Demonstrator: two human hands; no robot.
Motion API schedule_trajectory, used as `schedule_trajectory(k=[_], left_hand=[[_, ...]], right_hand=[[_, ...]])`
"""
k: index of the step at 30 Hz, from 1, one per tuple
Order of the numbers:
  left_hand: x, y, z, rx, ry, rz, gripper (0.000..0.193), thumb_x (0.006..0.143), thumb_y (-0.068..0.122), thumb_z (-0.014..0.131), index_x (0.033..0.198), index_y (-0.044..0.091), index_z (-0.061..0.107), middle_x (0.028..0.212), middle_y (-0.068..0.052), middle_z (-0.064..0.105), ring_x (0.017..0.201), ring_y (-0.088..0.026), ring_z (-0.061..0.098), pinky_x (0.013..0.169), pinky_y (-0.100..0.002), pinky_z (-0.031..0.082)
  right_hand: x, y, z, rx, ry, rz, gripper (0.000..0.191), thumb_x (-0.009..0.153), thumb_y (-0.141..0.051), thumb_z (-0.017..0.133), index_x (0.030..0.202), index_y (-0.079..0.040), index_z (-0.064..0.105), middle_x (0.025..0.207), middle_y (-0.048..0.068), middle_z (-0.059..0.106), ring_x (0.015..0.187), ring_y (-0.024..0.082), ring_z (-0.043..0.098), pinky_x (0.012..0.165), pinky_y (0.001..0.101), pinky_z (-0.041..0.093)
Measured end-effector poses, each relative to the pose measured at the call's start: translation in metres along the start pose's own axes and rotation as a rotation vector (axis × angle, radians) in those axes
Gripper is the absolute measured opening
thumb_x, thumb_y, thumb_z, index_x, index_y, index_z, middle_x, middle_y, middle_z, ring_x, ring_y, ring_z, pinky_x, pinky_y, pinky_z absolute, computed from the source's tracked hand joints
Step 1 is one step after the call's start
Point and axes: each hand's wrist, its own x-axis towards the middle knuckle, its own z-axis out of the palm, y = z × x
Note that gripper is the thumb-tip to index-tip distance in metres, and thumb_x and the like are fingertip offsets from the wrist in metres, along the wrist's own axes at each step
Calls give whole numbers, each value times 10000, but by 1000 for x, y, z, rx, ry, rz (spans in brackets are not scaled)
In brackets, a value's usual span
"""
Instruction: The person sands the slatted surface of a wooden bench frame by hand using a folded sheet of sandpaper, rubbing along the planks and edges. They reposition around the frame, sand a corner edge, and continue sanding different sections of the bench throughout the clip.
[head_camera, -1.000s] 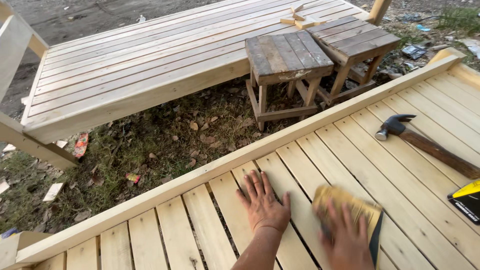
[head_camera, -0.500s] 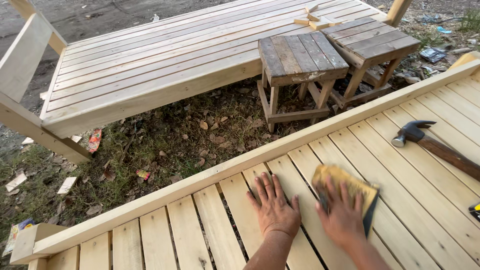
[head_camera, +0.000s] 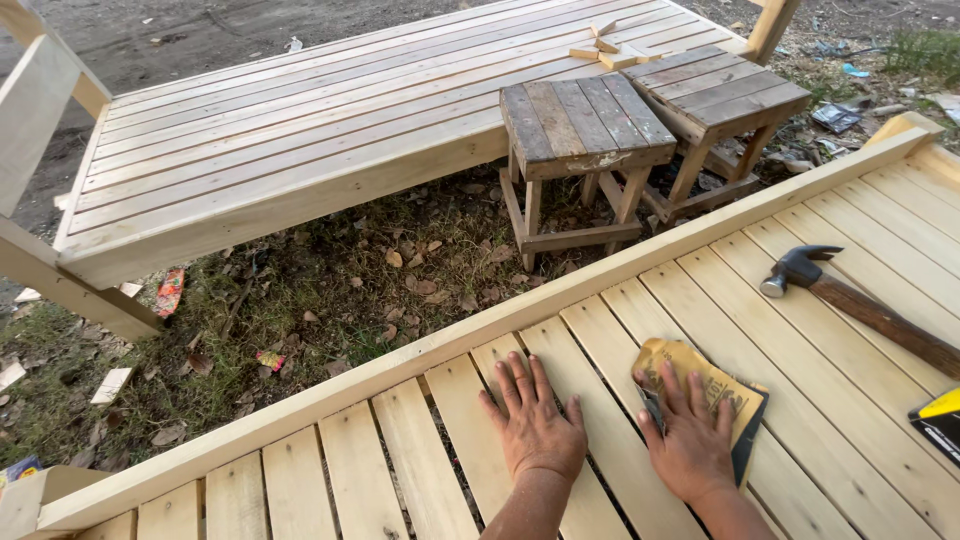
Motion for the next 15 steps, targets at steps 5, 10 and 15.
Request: schedule_trajectory(k=[5,10,15], left_hand=[[5,-2,7,5,-13,11,779,1029,511,296,1641,136,-6,1726,-76,-124,1576,-287,-170,1238,-571,-106],[3,3,6,15,-23,9,766,1037,500,293,1645,135,2,1733,-70,-118,1580,-290,-158,1243,-578,-95],[0,-29,-23,124,-84,211,775,1037,500,298,1644,112,13,1736,-79,-64,1590,-253,-98,1253,-549,-63]], right_hand=[[-70,-7,33,-183,535,-392,641,917,-539,421,1528,-387,300,1669,-81,215,1503,293,270,1163,648,193],[-85,3,50,-300,642,-404,705,886,-558,449,1548,-389,272,1661,-96,217,1498,275,275,1173,642,187],[-9,21,30,-3,-45,143,737,913,-552,448,1588,-382,206,1691,-85,167,1537,264,195,1203,623,118]])
